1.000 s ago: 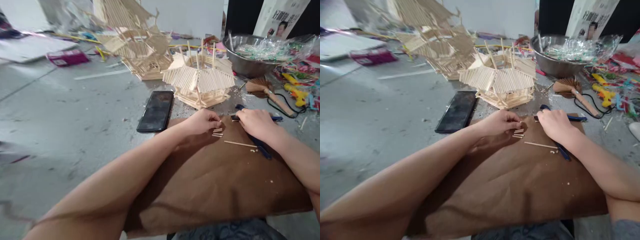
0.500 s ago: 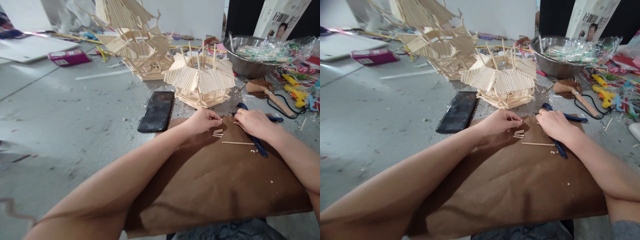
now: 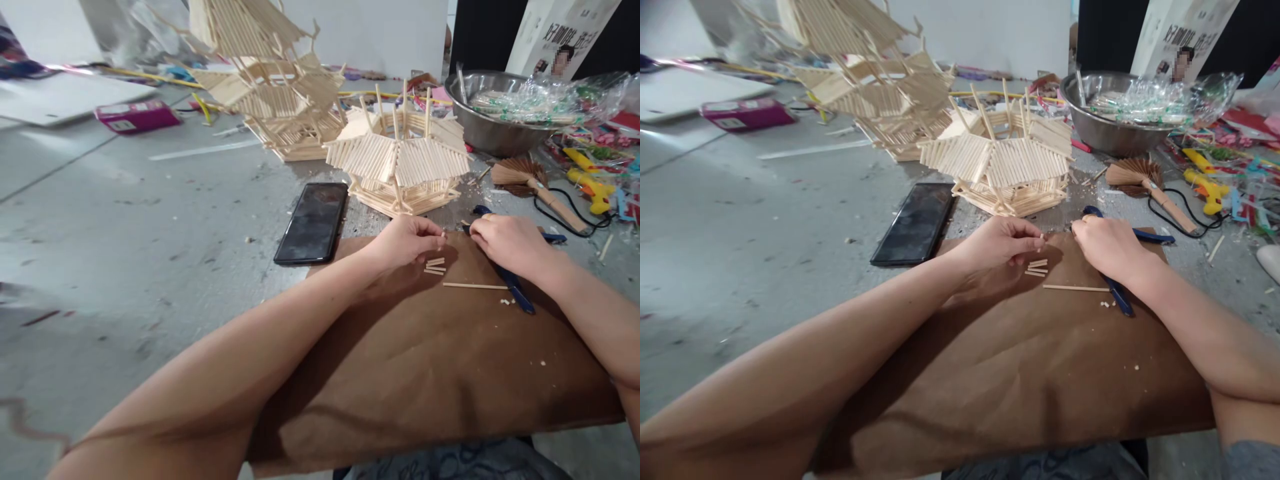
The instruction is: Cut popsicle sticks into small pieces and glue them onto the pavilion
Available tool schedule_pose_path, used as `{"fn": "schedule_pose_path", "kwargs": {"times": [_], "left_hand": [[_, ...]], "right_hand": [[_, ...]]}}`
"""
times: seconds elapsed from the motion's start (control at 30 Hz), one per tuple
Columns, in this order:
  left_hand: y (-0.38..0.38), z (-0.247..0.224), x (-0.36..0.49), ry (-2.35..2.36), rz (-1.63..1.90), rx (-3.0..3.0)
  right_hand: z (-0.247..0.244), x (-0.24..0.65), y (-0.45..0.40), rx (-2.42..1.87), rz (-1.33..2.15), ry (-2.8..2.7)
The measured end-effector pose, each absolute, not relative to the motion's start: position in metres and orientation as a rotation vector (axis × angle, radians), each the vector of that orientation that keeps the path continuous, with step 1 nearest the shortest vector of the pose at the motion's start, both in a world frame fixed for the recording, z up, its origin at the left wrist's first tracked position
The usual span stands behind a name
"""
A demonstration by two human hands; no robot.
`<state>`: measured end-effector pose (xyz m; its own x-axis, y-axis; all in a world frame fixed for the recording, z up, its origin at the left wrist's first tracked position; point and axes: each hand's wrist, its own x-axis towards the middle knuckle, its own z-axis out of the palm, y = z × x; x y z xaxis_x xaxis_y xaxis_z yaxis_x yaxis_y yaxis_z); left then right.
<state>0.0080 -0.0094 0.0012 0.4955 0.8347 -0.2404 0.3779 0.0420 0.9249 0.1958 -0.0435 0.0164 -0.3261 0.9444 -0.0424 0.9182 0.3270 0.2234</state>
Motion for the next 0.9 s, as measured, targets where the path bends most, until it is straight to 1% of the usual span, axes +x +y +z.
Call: {"fn": "schedule_pose_path", "kwargs": {"times": [0.2, 0.43, 0.57, 0.73, 0.9], "left_hand": [[-0.008, -0.004, 0.006, 1.089, 0.540, 1.632], [-0.007, -0.004, 0.007, 1.112, 0.520, 1.674], [-0.007, -0.003, 0.007, 1.101, 0.514, 1.660], [-0.010, 0.003, 0.010, 1.116, 0.493, 1.600], [-0.010, 0.005, 0.012, 1.124, 0.532, 1.488]], "right_hand": [[0.016, 0.199, -0.041, 1.727, 0.303, 2.376], [0.013, 0.214, -0.031, 1.905, 0.336, 2.212], [0.007, 0.212, -0.028, 2.007, 0.273, 2.344], [-0.004, 0.200, -0.022, 1.933, 0.101, 2.458], [-0.007, 0.199, -0.019, 1.831, 0.129, 2.421]]}}
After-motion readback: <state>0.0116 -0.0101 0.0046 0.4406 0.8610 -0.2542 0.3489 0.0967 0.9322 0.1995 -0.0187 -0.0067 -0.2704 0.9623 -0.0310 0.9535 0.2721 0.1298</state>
